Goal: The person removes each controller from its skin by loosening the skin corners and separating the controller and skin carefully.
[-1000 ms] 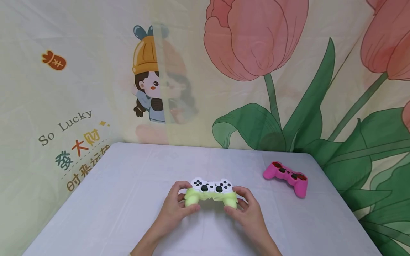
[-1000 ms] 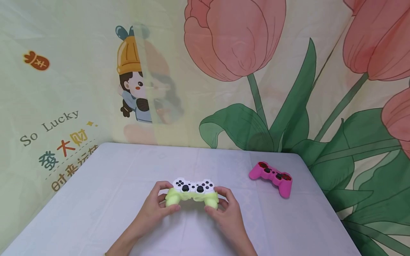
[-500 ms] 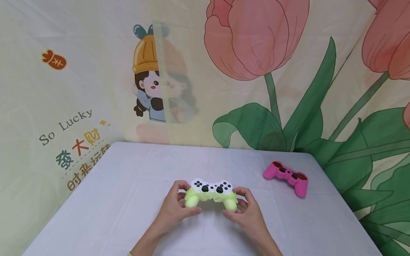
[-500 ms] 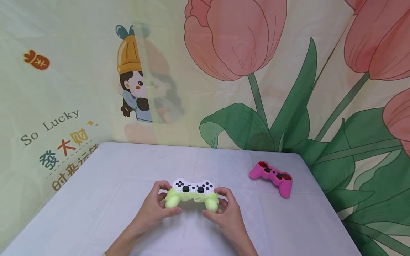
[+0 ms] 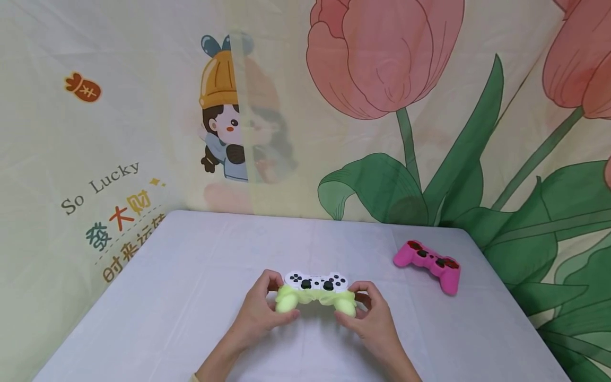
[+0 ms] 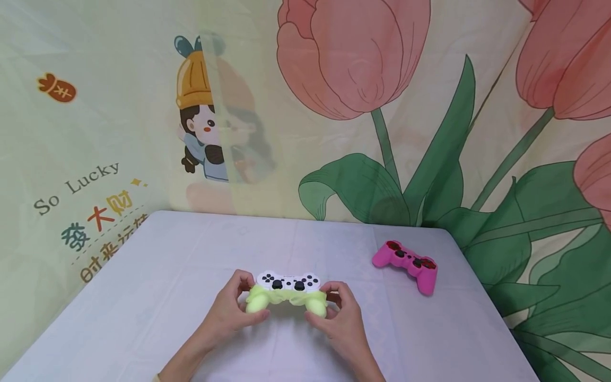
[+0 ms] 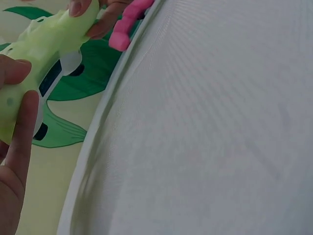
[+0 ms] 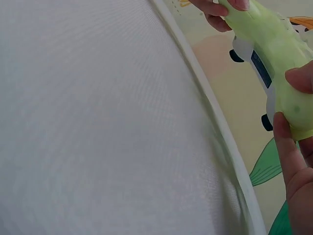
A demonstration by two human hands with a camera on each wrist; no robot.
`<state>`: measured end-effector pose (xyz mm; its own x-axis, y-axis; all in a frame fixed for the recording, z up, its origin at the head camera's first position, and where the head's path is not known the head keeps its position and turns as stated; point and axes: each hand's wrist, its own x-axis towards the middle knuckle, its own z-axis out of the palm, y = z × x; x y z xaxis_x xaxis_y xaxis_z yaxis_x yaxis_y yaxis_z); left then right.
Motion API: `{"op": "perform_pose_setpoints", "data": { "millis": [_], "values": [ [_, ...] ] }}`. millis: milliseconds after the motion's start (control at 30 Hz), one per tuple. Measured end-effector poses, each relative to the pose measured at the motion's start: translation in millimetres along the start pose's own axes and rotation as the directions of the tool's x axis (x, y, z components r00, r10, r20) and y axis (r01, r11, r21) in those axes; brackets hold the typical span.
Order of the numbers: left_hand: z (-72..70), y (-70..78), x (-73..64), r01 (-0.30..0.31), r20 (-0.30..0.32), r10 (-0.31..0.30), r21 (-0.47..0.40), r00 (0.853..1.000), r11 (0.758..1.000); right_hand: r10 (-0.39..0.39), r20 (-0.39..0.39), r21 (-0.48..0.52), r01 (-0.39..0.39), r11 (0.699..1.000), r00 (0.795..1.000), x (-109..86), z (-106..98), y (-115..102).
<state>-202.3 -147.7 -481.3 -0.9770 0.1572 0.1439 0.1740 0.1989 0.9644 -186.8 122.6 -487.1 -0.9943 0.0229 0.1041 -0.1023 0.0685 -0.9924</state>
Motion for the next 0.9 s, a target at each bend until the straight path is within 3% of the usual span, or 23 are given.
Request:
{"op": "perform_pose_setpoints", "data": {
  "millis": [267, 400, 733, 900],
  "values": [
    [-2.0, 0.6, -2.3, 0.001, 0.052, -0.003, 0.025, 0.999, 1.0, -0.012, -0.001, -0.042, 0.012, 0.999, 1.0, 0.5, 0.5, 0.6],
    [-2.5, 0.6, -2.3, -0.008, 0.055, 0.003, 0.084, 0.999, 0.996, 0.007, -0.006, -0.067, -0.007, 0.998, 1.0, 0.8, 2.1, 1.9],
    [-0.2, -3.7, -0.3, 0.032, 0.055, -0.045, 0.221, 0.997, 0.975, 0.009, -0.04, -0.287, -0.02, 0.958, 0.999, 1.2, 5.4, 5.0],
    [1.2, -6.8, 1.2, 0.036, 0.059, -0.052, 0.252, 0.997, 0.967, -0.005, -0.032, -0.314, -0.005, 0.949, 0.999, 1.2, 4.7, 7.8]
  ]
}}
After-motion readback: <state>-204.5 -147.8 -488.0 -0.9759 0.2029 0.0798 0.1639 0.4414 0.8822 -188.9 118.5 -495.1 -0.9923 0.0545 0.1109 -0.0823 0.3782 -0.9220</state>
